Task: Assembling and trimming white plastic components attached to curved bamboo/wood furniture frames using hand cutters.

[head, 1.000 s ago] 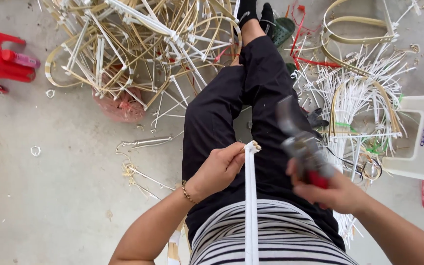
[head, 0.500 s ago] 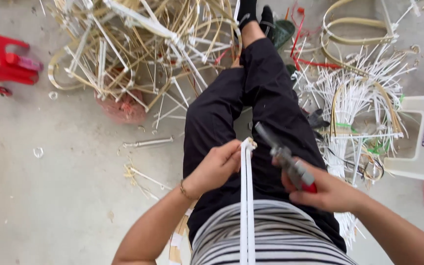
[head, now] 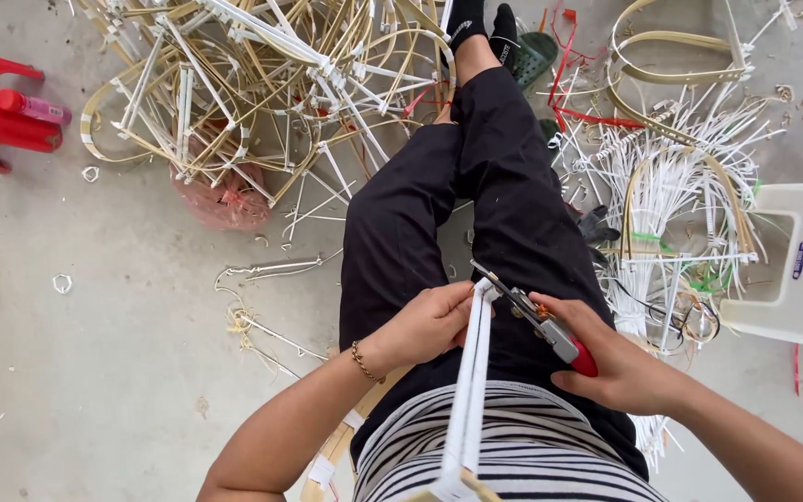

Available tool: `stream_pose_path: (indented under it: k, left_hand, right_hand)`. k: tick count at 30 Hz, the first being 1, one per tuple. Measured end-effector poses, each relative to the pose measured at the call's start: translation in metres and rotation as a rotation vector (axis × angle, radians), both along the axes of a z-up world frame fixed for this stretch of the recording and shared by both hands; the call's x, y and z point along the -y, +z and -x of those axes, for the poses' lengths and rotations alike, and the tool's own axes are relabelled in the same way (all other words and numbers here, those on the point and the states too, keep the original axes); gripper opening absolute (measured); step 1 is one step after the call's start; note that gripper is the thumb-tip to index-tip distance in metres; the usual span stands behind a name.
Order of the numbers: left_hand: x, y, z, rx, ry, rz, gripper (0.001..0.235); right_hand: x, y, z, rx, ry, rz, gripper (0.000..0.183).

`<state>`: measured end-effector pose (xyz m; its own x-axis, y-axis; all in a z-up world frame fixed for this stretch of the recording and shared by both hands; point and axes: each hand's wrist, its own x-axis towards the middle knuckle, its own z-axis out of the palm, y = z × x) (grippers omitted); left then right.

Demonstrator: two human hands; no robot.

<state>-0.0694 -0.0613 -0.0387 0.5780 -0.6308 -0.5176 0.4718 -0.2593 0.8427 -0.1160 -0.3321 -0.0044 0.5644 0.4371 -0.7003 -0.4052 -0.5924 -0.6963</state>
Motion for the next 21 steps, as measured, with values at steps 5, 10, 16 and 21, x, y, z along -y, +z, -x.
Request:
stream_pose_path:
  k: [5, 10, 16, 21]
  left_hand:
    - [0.008, -0.007, -0.001, -0.028, -0.007, 0.004, 0.030]
    - [0.010, -0.006, -0.010, 0.025, -0.043, -0.083, 0.028]
    - [0.006, -0.029, -0.011, -0.015, -0.028, -0.134, 0.028]
    - [0.004, -0.049, -0.013, -0.052, 0.026, -0.116, 0.027]
  right_hand:
    - [0.008, -0.020, 0.010, 0.005, -0.052, -0.109, 0.107]
    - [0.008, -0.030, 0.006, 0.080, -0.075, -0.171, 0.112]
    - [0.004, -0.063, 0.006, -0.038, -0.098, -0.047, 0.091]
    - [-0.001, -0.065, -0.007, 0.193, -0.058, -0.063, 0.061]
